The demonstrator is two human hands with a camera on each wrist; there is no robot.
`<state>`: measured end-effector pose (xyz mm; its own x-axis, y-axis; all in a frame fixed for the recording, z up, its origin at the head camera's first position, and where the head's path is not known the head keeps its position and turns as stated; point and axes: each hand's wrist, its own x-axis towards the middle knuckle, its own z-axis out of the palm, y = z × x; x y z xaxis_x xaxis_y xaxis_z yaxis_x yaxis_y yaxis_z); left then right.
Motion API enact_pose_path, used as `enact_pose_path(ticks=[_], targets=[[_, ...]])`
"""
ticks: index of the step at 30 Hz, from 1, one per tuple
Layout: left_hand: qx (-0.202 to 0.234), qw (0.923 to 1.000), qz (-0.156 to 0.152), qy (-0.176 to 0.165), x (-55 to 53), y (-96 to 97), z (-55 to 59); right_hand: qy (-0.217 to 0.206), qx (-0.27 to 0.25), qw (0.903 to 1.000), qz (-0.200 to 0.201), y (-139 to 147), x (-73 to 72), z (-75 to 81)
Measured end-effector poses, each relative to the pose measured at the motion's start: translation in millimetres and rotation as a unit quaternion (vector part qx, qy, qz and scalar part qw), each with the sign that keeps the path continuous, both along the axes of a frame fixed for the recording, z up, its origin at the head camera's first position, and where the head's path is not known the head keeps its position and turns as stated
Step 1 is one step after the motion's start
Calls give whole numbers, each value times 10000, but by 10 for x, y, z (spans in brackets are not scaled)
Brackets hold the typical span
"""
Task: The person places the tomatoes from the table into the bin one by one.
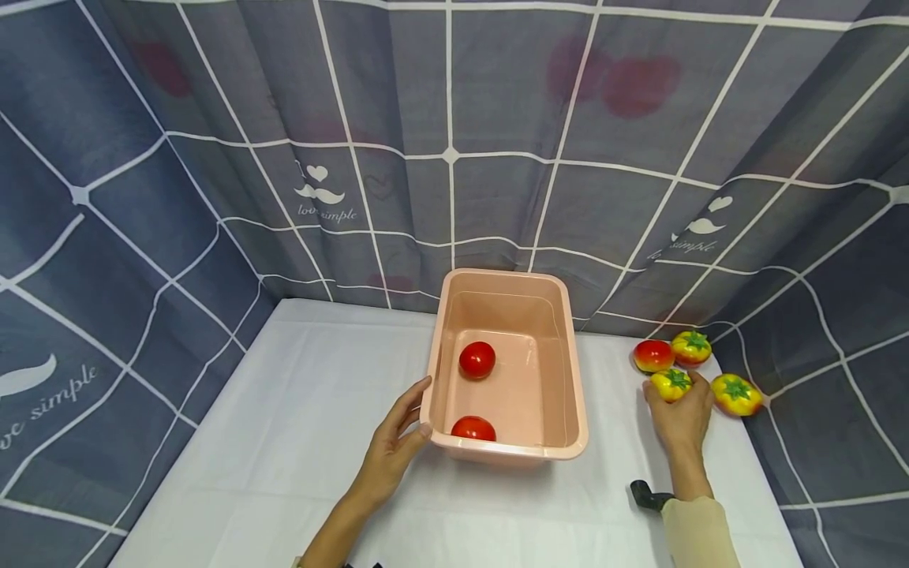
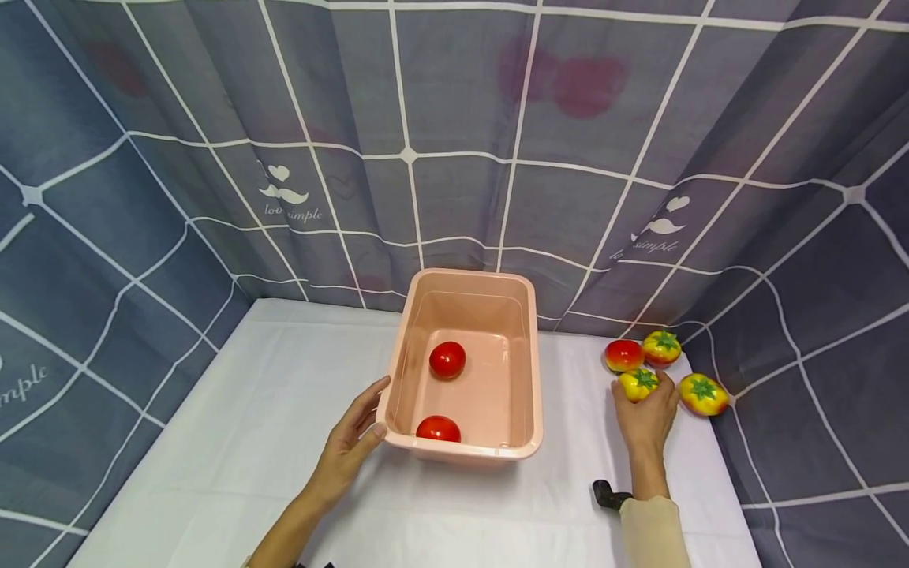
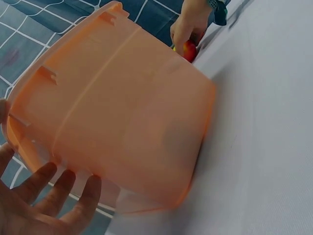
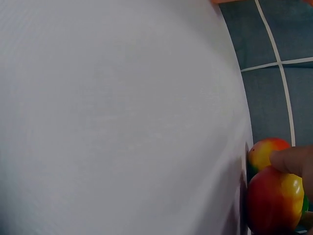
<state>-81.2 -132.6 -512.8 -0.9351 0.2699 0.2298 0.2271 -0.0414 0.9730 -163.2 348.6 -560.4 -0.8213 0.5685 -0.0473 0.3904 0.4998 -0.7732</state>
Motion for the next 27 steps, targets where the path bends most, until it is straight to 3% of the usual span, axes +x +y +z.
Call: enact_pose_path(ticks=[14, 27], targets=[[51, 10000, -1, 33, -12, -5, -16, -165, -144, 9997, -69, 2, 20, 8], [-45, 10000, 71, 43, -13, -2, -15, 108, 62, 9999, 63, -165, 242, 135]])
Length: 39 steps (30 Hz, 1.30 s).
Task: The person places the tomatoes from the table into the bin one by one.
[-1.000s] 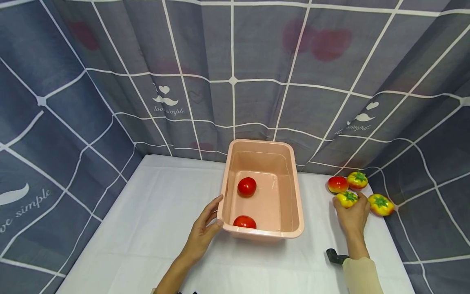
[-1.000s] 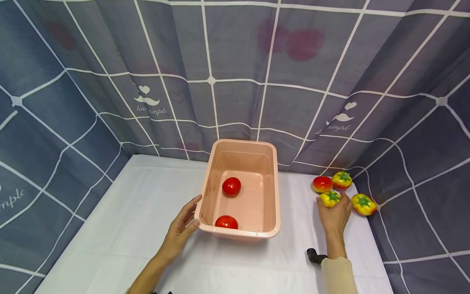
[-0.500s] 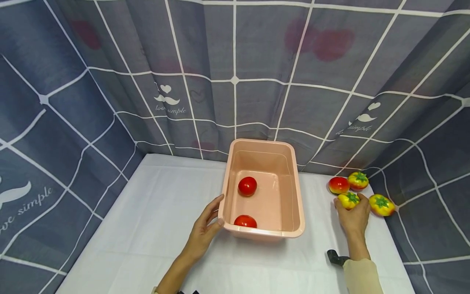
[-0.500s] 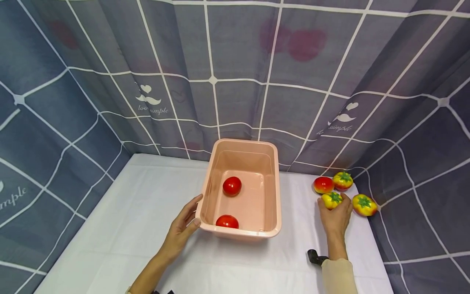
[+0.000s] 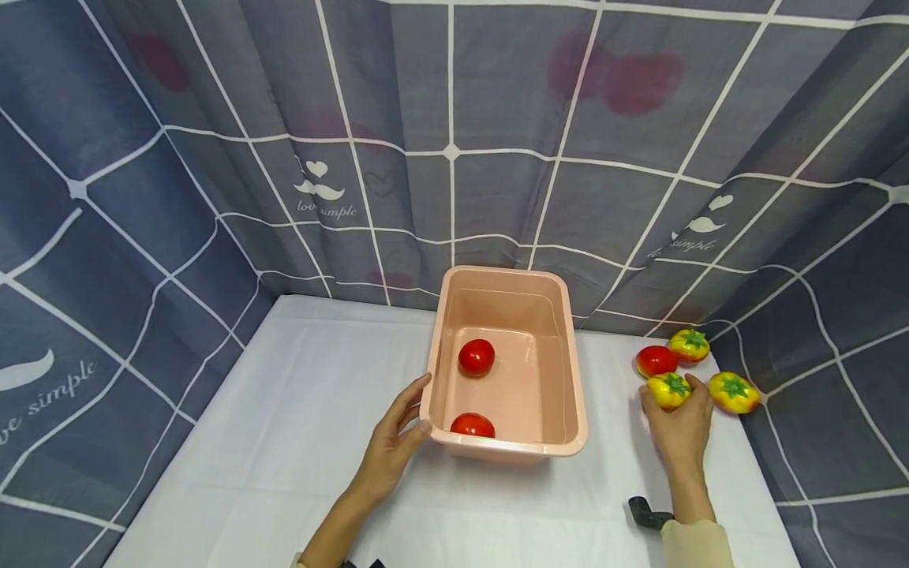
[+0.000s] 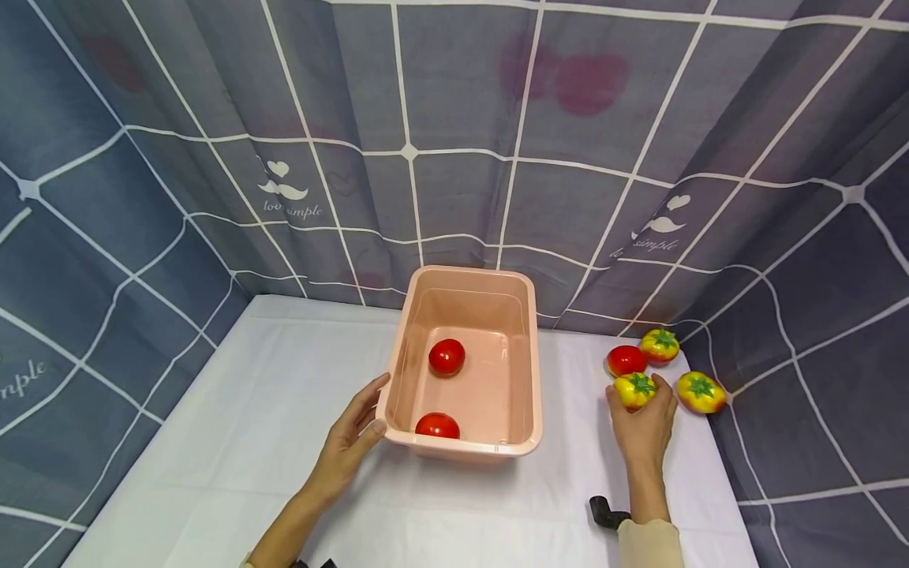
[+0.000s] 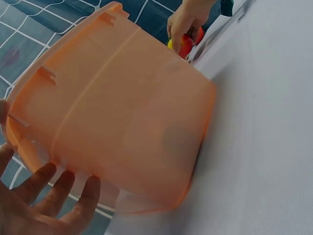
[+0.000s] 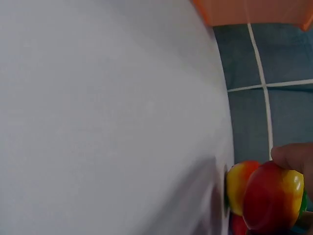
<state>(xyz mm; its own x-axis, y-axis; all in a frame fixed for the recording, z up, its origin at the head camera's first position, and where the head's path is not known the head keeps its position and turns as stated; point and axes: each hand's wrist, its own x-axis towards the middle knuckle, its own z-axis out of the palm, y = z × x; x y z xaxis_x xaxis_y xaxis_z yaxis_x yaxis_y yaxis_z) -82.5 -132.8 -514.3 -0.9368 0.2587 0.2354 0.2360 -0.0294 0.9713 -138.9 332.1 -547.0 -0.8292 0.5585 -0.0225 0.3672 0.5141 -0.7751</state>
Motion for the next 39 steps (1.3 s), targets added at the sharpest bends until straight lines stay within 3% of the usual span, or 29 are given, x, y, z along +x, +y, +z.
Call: enact_pose_path(ticks=[12, 19, 30, 39], targets=[[21, 10000, 15, -53, -8, -2, 10, 500, 163, 9986, 3, -301, 197, 292], [4, 10000, 38, -61, -10, -3, 24, 1142, 281, 9928, 212, -557, 324, 437], [29, 10000, 24, -60, -3, -5, 25, 2382, 359, 9700, 332, -891, 397, 552], [59, 10000, 22, -59, -3, 11, -2, 2862, 103, 9523, 1051, -1170, 449, 753]])
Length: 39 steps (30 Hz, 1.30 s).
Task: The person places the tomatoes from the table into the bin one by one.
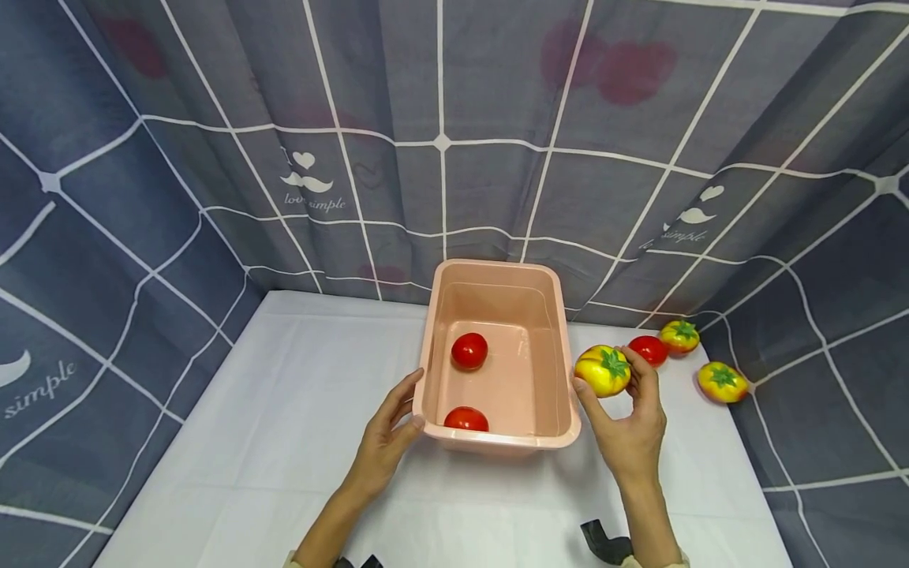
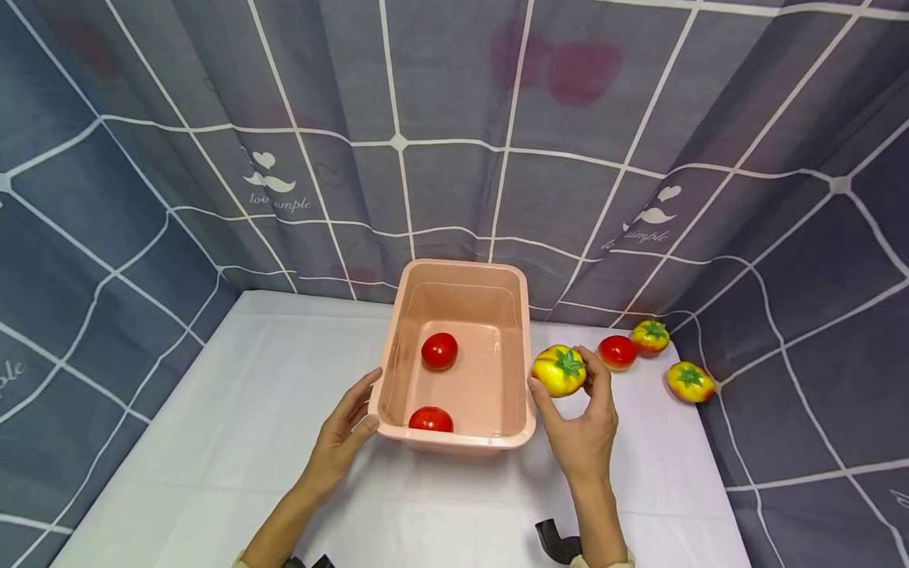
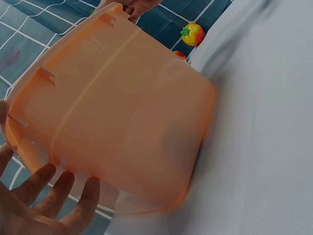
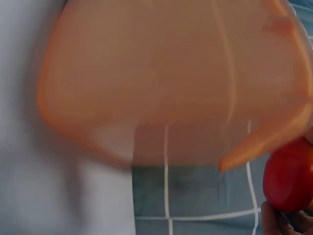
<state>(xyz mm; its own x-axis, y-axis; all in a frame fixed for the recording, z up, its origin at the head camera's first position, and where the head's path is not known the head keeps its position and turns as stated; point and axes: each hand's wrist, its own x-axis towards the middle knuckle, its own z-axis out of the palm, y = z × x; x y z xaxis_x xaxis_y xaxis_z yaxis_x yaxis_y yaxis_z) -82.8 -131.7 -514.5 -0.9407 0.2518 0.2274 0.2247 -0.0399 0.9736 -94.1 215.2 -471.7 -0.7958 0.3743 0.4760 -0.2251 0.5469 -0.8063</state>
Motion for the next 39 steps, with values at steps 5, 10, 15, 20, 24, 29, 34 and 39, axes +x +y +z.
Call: enact_pose_path(ticks=[5, 10, 15, 20, 24, 29, 34, 39], targets=[[-1, 10000, 12, 22, -10, 3, -2, 280, -47, 9980, 571, -141, 5, 60], [-1, 10000, -5, 78, -9, 1, -20, 327, -24, 9960, 832, -242, 9, 34], [27, 10000, -5, 29, -4, 7, -16, 186, -17, 9941, 1071, -286, 14, -1], [-1, 10000, 21, 14, 0, 5, -14, 209, 43, 9905, 1360, -297, 19, -24], [-9, 10000, 29, 69, -6, -1, -26, 388, 88, 9880, 1493, -297, 6, -44], [43, 10000, 16, 56, -7, 1, -30, 625, 40, 9842, 1655, -300, -10, -64], [26, 10000, 30, 79, -11, 4, -27, 804, 106, 9830, 1648, -304, -22, -70], [-16, 9999, 54, 95, -21, 6, -36, 790, 91, 9834, 1631, -301, -27, -78]])
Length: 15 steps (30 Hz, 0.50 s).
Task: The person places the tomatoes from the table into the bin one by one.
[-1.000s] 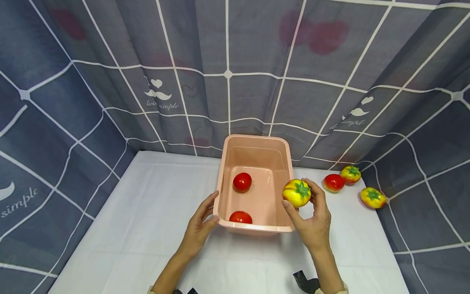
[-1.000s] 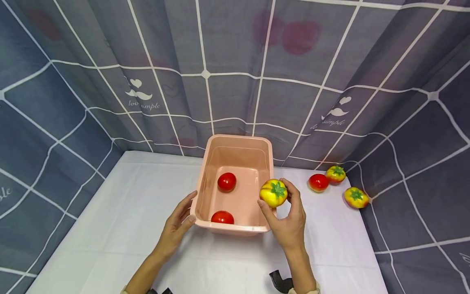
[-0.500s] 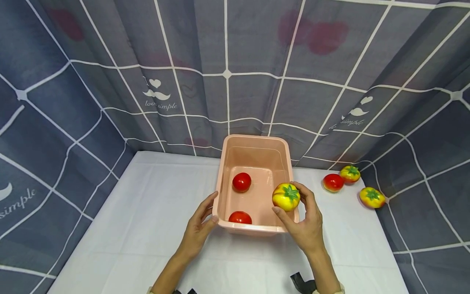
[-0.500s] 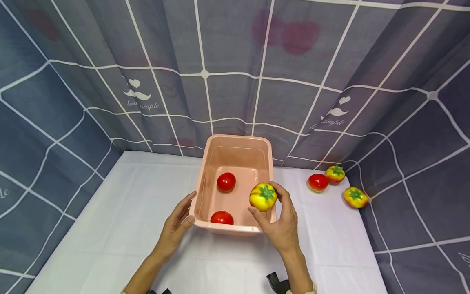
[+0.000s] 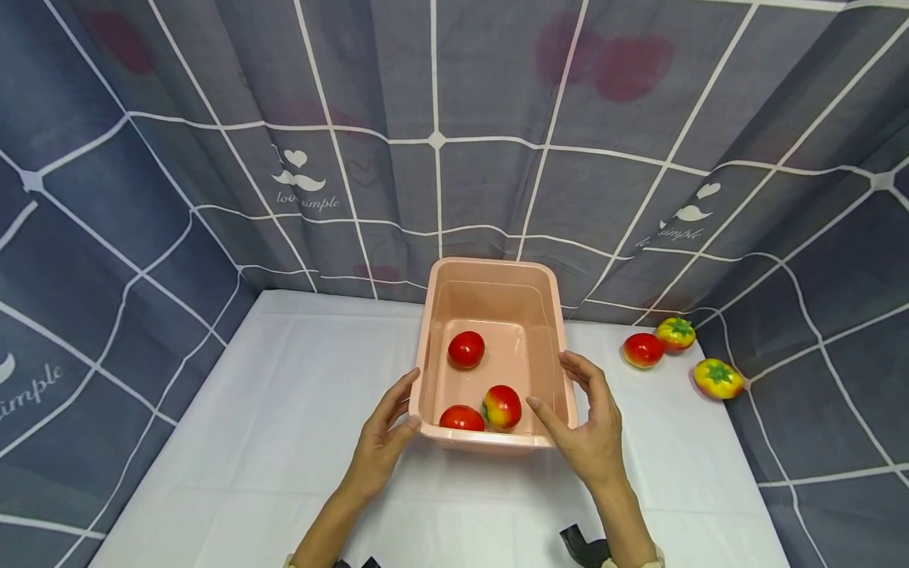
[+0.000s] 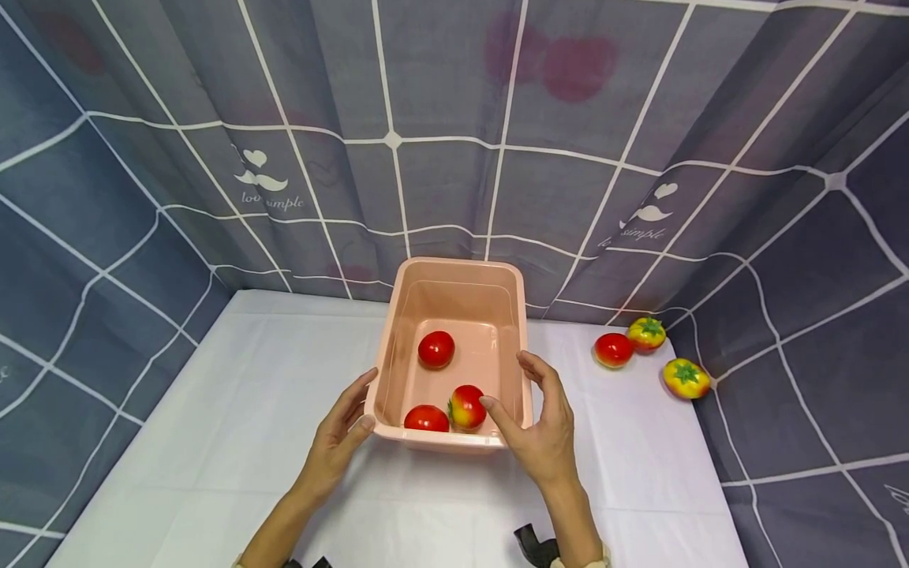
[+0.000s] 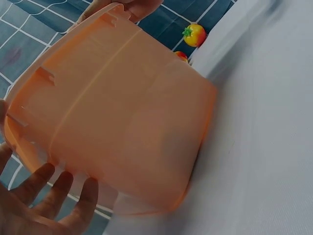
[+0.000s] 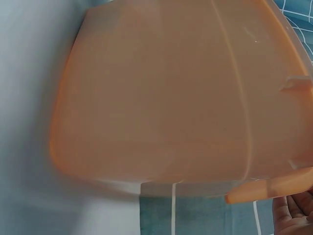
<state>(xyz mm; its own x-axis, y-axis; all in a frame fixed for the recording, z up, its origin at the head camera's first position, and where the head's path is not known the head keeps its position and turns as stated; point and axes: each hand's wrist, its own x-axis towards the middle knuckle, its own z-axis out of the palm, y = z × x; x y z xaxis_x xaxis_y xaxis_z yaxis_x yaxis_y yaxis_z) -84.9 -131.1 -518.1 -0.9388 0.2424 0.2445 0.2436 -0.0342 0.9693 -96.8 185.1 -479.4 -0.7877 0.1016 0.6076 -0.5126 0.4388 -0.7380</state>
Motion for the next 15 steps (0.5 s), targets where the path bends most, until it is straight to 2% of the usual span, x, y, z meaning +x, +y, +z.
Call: enact_pose_path(ticks=[6, 13, 15], targets=[[26, 10000, -10, -14, 5, 0, 18, -168, -4, 9998, -49, 18, 27, -4], [24, 10000, -56, 13, 15, 8, 36, 169, -82, 9998, -65, 162, -6, -24], [13, 10000, -31, 25, 18, 4, 39, 79, -75, 9997, -202, 233, -35, -46]])
